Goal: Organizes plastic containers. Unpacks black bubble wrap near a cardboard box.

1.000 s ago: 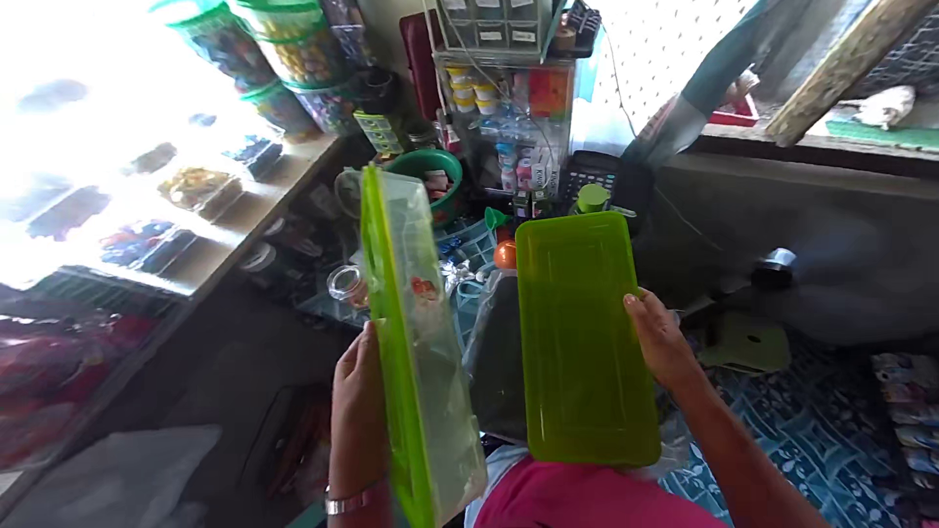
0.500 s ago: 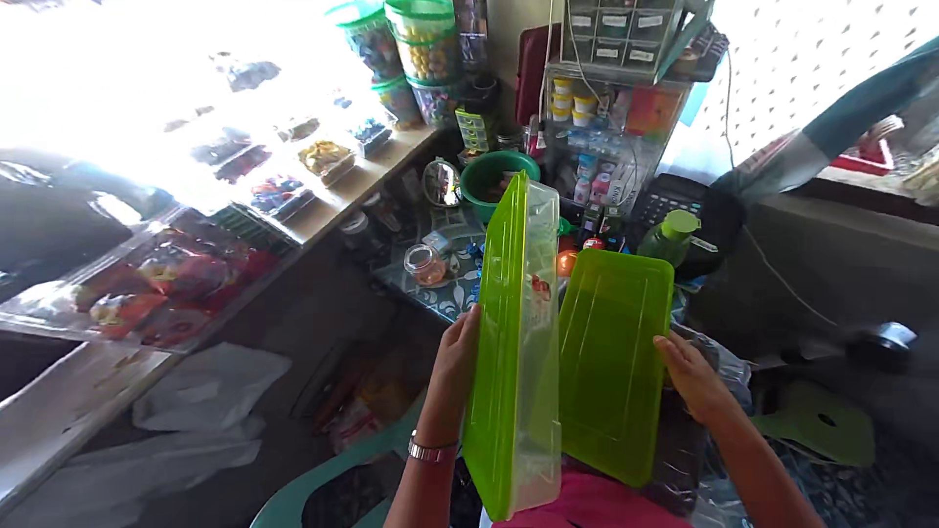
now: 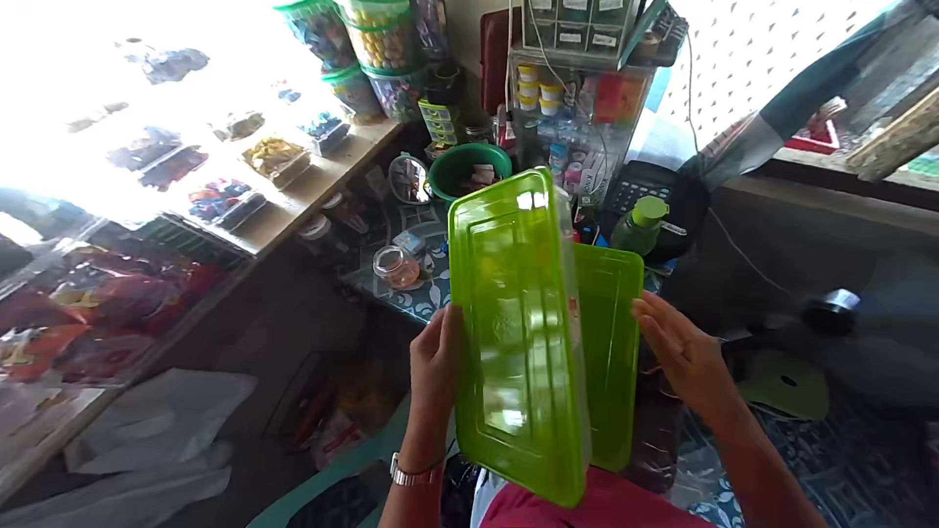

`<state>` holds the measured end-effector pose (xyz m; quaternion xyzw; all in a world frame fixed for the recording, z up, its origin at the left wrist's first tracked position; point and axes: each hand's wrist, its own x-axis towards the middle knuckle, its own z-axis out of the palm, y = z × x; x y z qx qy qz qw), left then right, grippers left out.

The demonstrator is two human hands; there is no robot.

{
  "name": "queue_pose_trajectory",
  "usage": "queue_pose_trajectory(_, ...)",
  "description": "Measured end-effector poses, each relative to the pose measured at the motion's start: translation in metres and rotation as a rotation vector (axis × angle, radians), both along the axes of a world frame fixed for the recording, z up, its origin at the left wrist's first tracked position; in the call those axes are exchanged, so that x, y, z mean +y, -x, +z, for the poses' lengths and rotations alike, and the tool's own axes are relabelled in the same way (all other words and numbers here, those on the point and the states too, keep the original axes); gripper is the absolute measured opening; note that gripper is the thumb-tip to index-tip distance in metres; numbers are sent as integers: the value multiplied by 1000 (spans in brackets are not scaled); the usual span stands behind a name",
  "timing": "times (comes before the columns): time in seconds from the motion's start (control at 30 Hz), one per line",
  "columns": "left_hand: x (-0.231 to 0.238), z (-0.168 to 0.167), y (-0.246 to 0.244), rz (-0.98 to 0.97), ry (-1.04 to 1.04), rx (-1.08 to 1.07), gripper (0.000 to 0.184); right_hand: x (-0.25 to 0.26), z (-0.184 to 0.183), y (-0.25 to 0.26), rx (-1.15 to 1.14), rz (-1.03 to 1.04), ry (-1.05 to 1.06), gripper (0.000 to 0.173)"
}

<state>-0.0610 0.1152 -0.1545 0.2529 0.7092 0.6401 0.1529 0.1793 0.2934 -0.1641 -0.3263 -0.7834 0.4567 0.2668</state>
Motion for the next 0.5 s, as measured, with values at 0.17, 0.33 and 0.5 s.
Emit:
queue_pose_trajectory(0.17,10,4,-24,29,-121,223,30,-31,21,13,185,255,198,73)
queue_pose_trajectory(0.33,7,10,-32,-44,-185,99,35,-31,13,13,284,175,91,54)
queue_pose_trajectory(0.5,0,16,-34,-380,-303,-247,43,-30,17,11,314,90,112,49)
